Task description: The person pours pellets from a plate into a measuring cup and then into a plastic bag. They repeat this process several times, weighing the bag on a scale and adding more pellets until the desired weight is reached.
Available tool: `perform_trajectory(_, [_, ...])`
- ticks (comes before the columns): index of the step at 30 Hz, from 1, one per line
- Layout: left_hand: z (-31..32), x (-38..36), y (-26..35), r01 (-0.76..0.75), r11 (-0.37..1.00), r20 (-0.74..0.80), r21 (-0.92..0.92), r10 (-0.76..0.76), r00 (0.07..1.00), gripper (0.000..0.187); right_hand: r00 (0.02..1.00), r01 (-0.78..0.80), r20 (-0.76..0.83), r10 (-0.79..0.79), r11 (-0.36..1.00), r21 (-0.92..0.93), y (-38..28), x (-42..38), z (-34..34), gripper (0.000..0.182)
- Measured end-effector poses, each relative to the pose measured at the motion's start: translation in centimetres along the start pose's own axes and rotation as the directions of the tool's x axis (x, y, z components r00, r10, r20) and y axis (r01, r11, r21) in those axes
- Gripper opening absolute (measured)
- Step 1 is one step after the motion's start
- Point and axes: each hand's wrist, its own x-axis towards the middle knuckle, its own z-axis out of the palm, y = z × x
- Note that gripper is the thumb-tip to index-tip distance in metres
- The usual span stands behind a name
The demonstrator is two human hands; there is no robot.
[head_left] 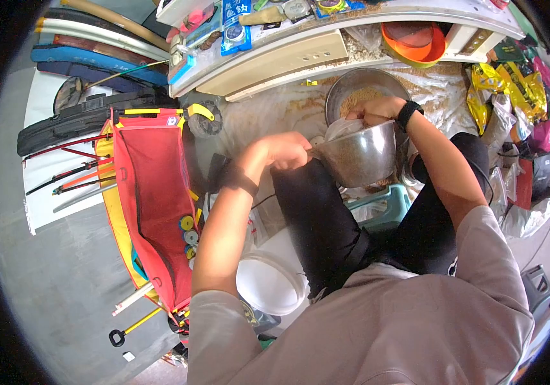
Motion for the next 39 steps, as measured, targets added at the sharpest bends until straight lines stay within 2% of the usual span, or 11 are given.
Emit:
perform_trajectory(7, [-0.4, 0.3, 0.0, 0.006, 1.000, 0.019, -0.012, -0.006, 1.000, 0.013, 0.999, -0.001, 0.044, 0.003, 0.999, -0.032, -0.2, 0.3, -0.3, 0.040])
perform_trajectory(12, [-0.3, 0.3, 0.5, -0.027, 0.999, -0.041, 0.025, 0.028, 0.999, 0.012, 0.996, -0.085, -0.013, 0.084, 0.981, -0.176, 0.3, 0.8, -0.4, 0.044])
perform_trajectory(16, [-0.8, 0.9, 0.3, -0.008, 0.999, -0.020, 0.034, 0.009, 1.000, 0.011, 0.985, -0.168, -0.060, 0.159, 0.969, -0.183, 0.4, 0.7, -0.5, 0.045])
perform_trajectory(18, [-0.7, 0.6, 0.7, -0.013, 1.000, -0.011, 0.020, 0.013, 1.000, 0.011, 0.997, -0.056, -0.069, 0.046, 0.988, -0.141, 2.4, 1.7, -0.1, 0.045])
perform_trajectory(19, [-0.8, 0.7, 0.7, -0.012, 1.000, -0.009, 0.020, 0.012, 1.000, 0.011, 0.996, -0.057, -0.069, 0.048, 0.989, -0.140, 2.9, 1.7, -0.1, 0.045])
perform_trajectory(21, [-0.9, 1.0, 0.7, -0.004, 0.999, -0.008, 0.033, 0.004, 1.000, 0.010, 0.983, 0.124, -0.121, -0.140, 0.984, -0.129, 2.3, 1.3, 0.0, 0.043])
perform_trajectory(25, [-1.1, 0.9, 0.9, 0.002, 0.999, -0.001, 0.036, -0.002, 1.000, 0.010, 0.996, 0.033, -0.078, -0.044, 0.990, -0.139, 1.1, 1.1, -0.5, 0.040])
perform_trajectory(27, [-1.2, 0.9, 1.0, 0.007, 1.000, 0.000, 0.013, -0.007, 1.000, 0.010, 0.983, 0.146, -0.081, -0.163, 0.972, -0.183, 1.6, 1.3, -0.7, 0.040])
perform_trajectory(28, [-1.3, 0.9, 1.0, 0.008, 1.000, 0.000, 0.010, -0.008, 1.000, 0.010, 0.984, 0.147, -0.078, -0.163, 0.972, -0.183, 2.2, 1.7, -0.6, 0.040])
perform_trajectory(36, [-1.4, 0.9, 1.4, 0.002, 1.000, -0.040, 0.016, -0.002, 0.999, 0.009, 0.998, 0.038, -0.040, -0.041, 0.996, -0.075, 3.7, 2.9, -0.9, 0.037])
perform_trajectory(39, [-1.4, 0.8, 2.0, 0.002, 0.999, -0.052, 0.053, 0.001, 0.999, 0.009, 0.999, -0.020, -0.048, 0.014, 0.993, -0.117, 4.1, 2.9, -0.7, 0.031])
